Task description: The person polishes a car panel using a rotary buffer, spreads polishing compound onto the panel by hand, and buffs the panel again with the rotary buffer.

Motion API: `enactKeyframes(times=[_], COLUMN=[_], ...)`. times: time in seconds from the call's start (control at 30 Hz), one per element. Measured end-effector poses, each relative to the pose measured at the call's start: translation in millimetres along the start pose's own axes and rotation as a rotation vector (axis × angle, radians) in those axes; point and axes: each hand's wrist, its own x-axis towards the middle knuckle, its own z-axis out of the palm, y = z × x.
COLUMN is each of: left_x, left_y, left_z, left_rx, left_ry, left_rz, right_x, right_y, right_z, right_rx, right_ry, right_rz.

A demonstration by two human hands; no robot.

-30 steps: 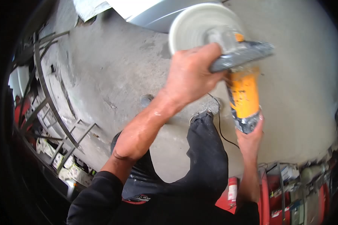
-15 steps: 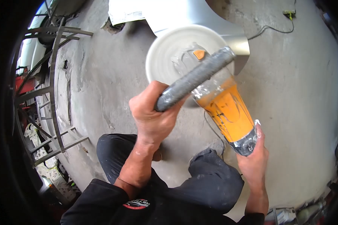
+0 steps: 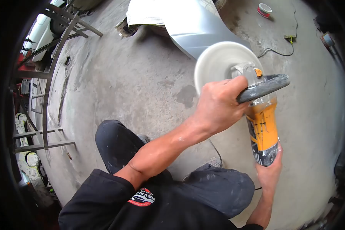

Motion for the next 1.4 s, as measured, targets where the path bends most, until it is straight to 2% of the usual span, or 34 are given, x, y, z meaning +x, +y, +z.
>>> enactKeyframes(times=[0.1, 0.3, 0.4, 0.5, 0.7, 0.8, 0.9, 1.07, 1.17, 1.3, 1.4], left_x=[27.5, 72.3, 88.5, 105.0, 135.9, 139.2, 145.5, 174.0, 181.2, 177.1, 149.2], left_y=[5.2, -12.3, -19.2, -27.9, -53.3, -65.7, -83.9, -123.3, -127.4, -127.5, -99.9], left_z=[-3.2, -37.6, -63.5, -91.6, -133.7, -146.3, -155.7, -183.5, -200.2, -195.8, -187.6], left_rx=[-0.011, -0.041, 0.007, -0.013, -0.062, -0.083, -0.059, 0.040, -0.009, 0.041, -0.035], left_ry=[0.068, 0.200, 0.245, 0.257, 0.314, 0.378, 0.443, 0.478, 0.398, 0.474, 0.394], left_rz=[-0.049, -0.094, -0.137, -0.195, -0.288, -0.301, -0.254, -0.251, -0.333, -0.298, -0.323], right_x=[17.7, 66.2, 80.5, 97.2, 118.8, 124.1, 128.8, 159.8, 179.8, 175.9, 158.6], right_y=[-37.4, -103.4, -145.5, -193.5, -267.5, -281.3, -301.2, -319.8, -323.2, -322.1, -303.4], right_z=[-28.5, -40.1, -32.2, -23.1, -3.4, 9.4, 26.5, 63.7, 79.0, 76.1, 55.7], right_rx=[-0.069, -0.204, -0.275, -0.341, -0.458, -0.461, -0.561, -0.514, -0.533, -0.521, -0.506], right_ry=[-0.070, -0.160, -0.164, -0.258, -0.259, -0.213, -0.241, -0.315, -0.325, -0.346, -0.341], right_rz=[0.011, -0.114, -0.122, -0.149, -0.131, -0.170, -0.171, -0.262, -0.301, -0.284, -0.254])
